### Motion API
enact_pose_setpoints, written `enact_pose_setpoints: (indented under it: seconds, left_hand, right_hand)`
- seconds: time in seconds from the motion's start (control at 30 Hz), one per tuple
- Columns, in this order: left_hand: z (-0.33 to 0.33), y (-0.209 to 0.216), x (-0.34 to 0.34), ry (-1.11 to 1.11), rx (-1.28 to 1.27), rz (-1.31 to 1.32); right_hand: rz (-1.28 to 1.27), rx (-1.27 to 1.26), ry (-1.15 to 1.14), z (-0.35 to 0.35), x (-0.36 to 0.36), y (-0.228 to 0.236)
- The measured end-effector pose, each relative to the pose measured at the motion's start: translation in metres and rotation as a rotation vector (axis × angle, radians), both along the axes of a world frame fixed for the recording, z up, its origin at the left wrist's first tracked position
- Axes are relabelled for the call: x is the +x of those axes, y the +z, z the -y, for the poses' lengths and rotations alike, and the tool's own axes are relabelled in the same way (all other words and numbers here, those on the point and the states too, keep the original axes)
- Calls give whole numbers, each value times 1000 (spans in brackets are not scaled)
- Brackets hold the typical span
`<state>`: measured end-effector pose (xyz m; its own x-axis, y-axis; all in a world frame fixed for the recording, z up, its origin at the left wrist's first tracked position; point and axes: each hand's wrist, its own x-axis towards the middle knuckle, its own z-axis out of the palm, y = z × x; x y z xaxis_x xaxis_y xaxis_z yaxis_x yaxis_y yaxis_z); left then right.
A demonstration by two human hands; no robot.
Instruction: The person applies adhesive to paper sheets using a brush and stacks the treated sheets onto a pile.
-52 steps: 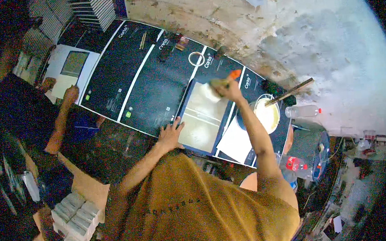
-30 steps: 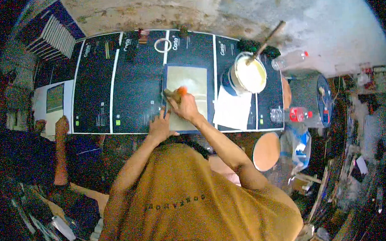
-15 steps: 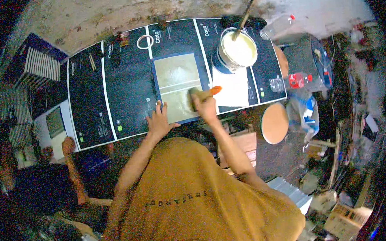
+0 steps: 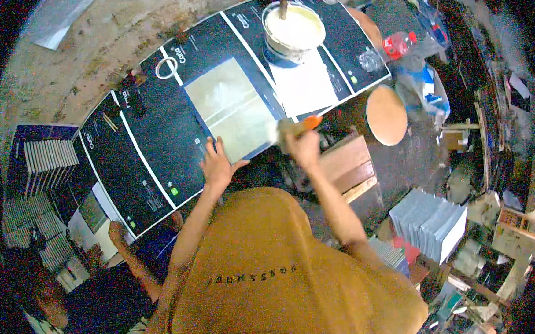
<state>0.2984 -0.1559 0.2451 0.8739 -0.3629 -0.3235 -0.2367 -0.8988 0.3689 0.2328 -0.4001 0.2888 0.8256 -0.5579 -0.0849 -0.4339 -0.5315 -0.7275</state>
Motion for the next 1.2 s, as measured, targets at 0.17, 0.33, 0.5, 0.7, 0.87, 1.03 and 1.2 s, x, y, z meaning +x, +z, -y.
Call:
enact_pose_setpoints:
  seconds: [0.17, 0.33, 0.5, 0.7, 0.87, 1.03, 1.2]
  left_hand:
    - [4, -7, 3, -18, -17, 8]
    - [4, 6, 2, -32, 32, 42]
    - [13, 3, 2, 12, 28, -13]
    - [10, 7, 0, 39, 24, -34]
    - [10, 10, 3, 79, -16, -113]
    - [6, -9, -3, 103, -40, -21]
    - [11, 2, 0, 74, -28, -74]
  right_hand:
    - [292, -118, -179, 30, -1, -4]
    - [128, -8, 381, 11, 29, -4]
    - [345, -90, 128, 51, 73, 4]
    - [209, -48, 843, 28, 160, -22]
    - [233, -385, 604, 60, 244, -9]
    - [271, -128, 1234, 21, 267, -5]
    - [371, -685, 797, 39, 330, -8]
